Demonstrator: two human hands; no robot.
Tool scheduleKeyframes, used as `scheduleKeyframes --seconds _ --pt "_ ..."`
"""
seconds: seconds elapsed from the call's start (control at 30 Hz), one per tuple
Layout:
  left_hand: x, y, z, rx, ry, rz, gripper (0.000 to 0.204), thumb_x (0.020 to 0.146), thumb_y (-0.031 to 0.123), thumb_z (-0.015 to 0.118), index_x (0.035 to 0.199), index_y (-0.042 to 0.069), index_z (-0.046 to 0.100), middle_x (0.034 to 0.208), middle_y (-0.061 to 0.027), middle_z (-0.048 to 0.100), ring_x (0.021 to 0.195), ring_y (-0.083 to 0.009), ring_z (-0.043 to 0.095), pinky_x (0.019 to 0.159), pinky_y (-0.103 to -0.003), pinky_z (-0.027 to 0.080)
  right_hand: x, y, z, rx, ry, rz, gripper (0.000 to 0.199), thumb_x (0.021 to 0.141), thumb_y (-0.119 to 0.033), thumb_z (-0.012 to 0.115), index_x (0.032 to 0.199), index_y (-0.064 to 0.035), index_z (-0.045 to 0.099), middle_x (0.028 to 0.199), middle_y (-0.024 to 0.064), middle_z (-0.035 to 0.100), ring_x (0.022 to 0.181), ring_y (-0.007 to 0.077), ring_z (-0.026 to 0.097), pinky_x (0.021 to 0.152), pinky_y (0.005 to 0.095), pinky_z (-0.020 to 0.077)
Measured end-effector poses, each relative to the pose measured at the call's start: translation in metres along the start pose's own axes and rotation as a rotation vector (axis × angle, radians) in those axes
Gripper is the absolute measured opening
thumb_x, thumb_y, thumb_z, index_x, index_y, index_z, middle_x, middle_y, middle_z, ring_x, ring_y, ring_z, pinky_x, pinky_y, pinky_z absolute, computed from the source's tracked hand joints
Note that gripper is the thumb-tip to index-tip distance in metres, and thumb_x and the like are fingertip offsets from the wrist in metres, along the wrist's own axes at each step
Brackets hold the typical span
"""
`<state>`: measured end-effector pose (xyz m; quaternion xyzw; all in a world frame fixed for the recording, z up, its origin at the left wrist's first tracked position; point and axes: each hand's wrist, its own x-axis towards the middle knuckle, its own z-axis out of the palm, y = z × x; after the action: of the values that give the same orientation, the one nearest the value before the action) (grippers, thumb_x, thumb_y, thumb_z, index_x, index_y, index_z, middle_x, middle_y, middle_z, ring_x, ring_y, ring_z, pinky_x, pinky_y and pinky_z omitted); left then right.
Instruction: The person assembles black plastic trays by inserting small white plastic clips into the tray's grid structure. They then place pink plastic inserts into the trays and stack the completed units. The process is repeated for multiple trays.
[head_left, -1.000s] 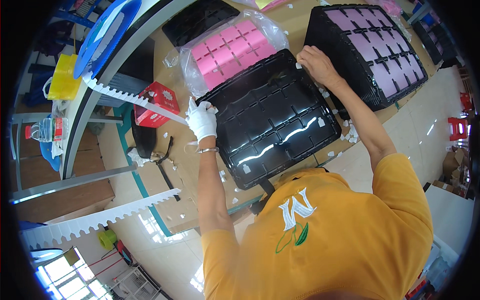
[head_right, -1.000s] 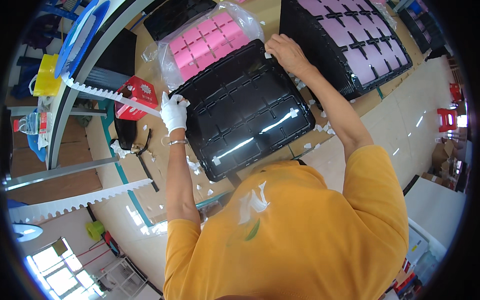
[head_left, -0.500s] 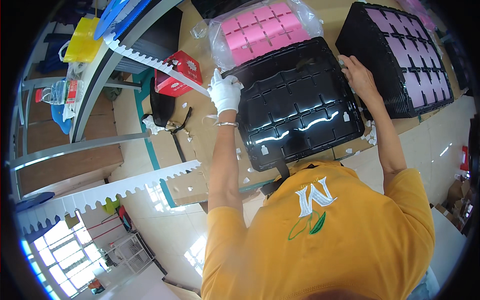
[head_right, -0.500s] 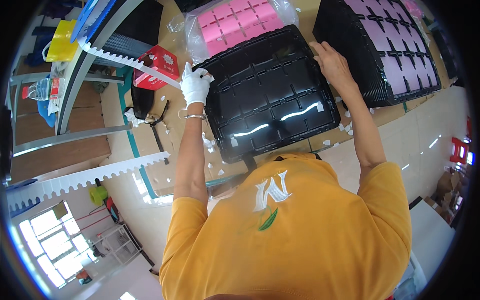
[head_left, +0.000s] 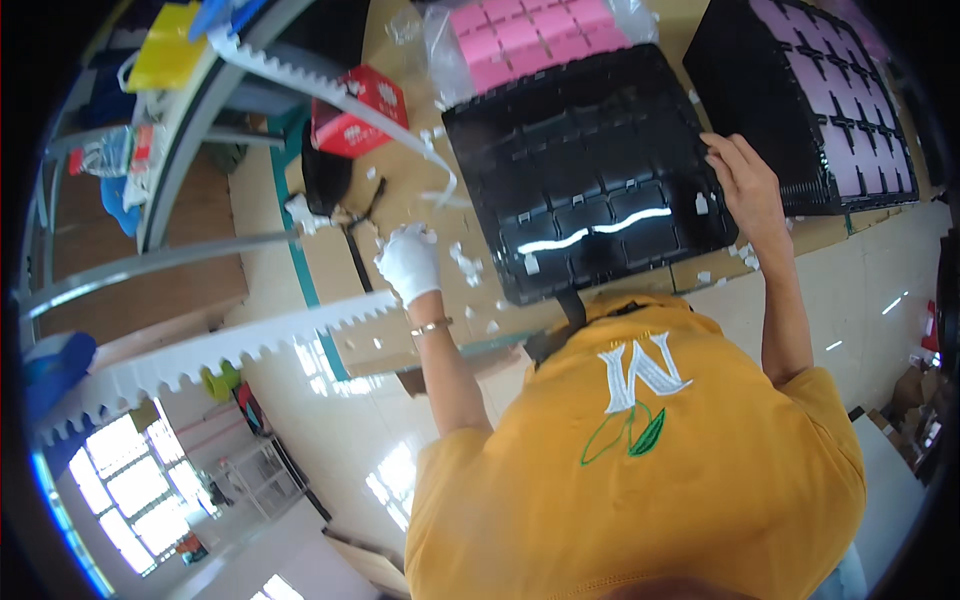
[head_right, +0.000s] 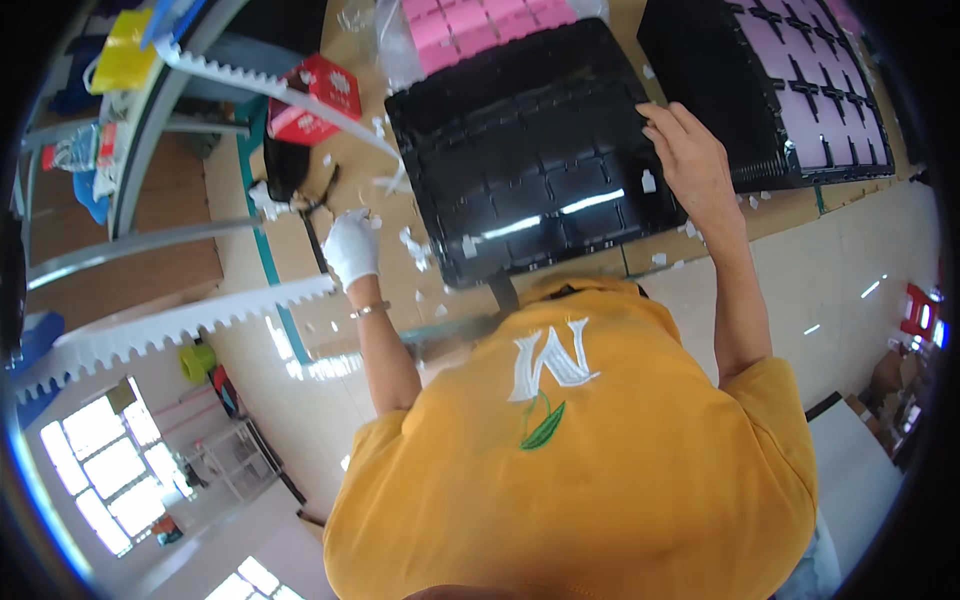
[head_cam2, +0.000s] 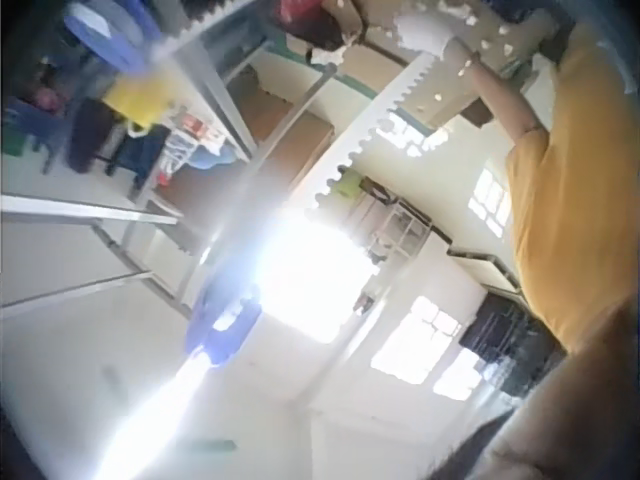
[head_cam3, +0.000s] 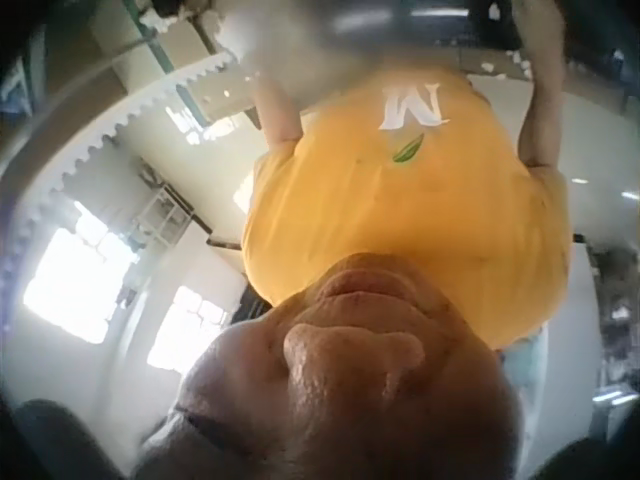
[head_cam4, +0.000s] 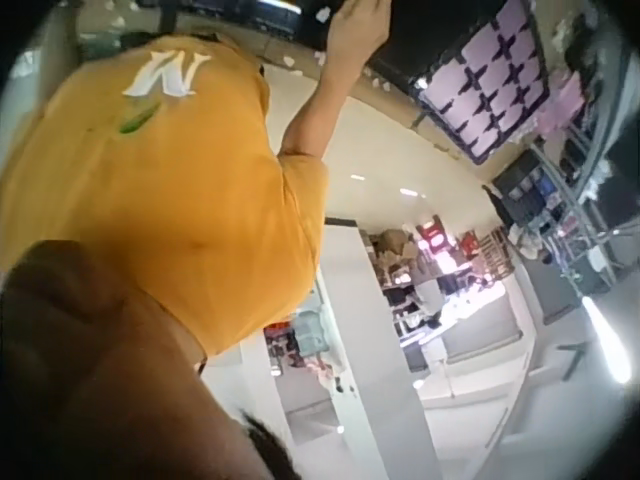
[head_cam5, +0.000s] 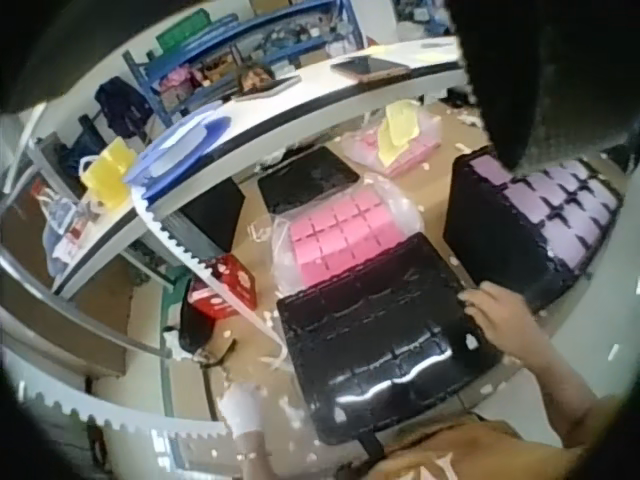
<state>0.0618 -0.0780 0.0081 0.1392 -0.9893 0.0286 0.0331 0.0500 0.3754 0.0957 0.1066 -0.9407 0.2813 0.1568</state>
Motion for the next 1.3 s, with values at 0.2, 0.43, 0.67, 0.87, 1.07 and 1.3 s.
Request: scheduleKeyframes --seconds 0.2,0.43,0.67,0.87,1.07,1.3 --pt "-0.069 0.057 -0.031 -0.32 0.217 0.301 0.016 0.074 0.017 0.07 0.089 0.013 0.072 0.118 -0.0132 0.064 0.112 -0.0372 0.055 0.097 -0.047 0.042 -0.008 -0.028 0.023 0.032 -0.137 -0.083 0.021 0.087 -0.007 0.064 0.108 -0.0064 0.064 0.087 0.0092 0.059 0.076 0.0273 0.062 0.064 0.036 0.051" --pt "-0.092 0.094 -0.036 -0.342 0.109 0.423 0.016 0.072 0.02 0.073 0.087 0.013 0.071 0.131 -0.012 0.055 0.121 -0.0365 0.048 0.099 -0.055 0.038 -0.011 -0.022 0.005 -0.01 -0.078 -0.098 0.018 0.088 -0.008 0.064 0.106 -0.0057 0.065 0.085 0.0087 0.059 0.075 0.0268 0.062 0.065 0.0351 0.0516" --pt "-0.081 0.093 -0.038 -0.272 -0.033 0.484 0.014 0.074 0.019 0.07 0.087 0.014 0.071 0.137 -0.0134 0.051 0.124 -0.0375 0.046 0.099 -0.055 0.038 -0.036 0.002 -0.011 -0.043 -0.021 0.015 0.017 0.087 -0.008 0.064 0.103 -0.0061 0.066 0.089 0.0106 0.06 0.079 0.0298 0.064 0.069 0.0369 0.0517" --pt "-0.088 0.099 -0.041 -0.187 0.082 0.506 0.012 0.075 0.015 0.07 0.087 0.013 0.07 0.14 -0.0137 0.05 0.122 -0.0376 0.046 0.102 -0.054 0.037 -0.055 0.026 -0.002 -0.182 -0.153 0.066 0.023 0.081 0.001 0.059 0.102 -0.0042 0.067 0.096 0.011 0.06 0.087 0.031 0.064 0.075 0.0396 0.0527" --pt "-0.086 0.099 -0.034 -0.317 0.023 0.469 0.011 0.076 0.011 0.068 0.086 0.012 0.069 0.14 -0.014 0.05 0.128 -0.0393 0.045 0.106 -0.054 0.034 -0.048 0.036 0.014 -0.219 -0.231 0.048 0.024 0.078 0.005 0.058 0.098 -0.0038 0.069 0.093 0.0129 0.058 0.092 0.0309 0.063 0.08 0.0404 0.0517" --pt "-0.092 0.102 -0.039 -0.258 0.035 0.444 0.013 0.077 0.011 0.067 0.09 0.01 0.068 0.139 -0.0143 0.051 0.126 -0.0374 0.046 0.104 -0.054 0.035 -0.046 0.037 0.02 -0.198 -0.388 0.043 0.024 0.075 0.006 0.058 0.092 -0.006 0.07 0.091 0.0115 0.054 0.09 0.0298 0.06 0.079 0.0389 0.05"
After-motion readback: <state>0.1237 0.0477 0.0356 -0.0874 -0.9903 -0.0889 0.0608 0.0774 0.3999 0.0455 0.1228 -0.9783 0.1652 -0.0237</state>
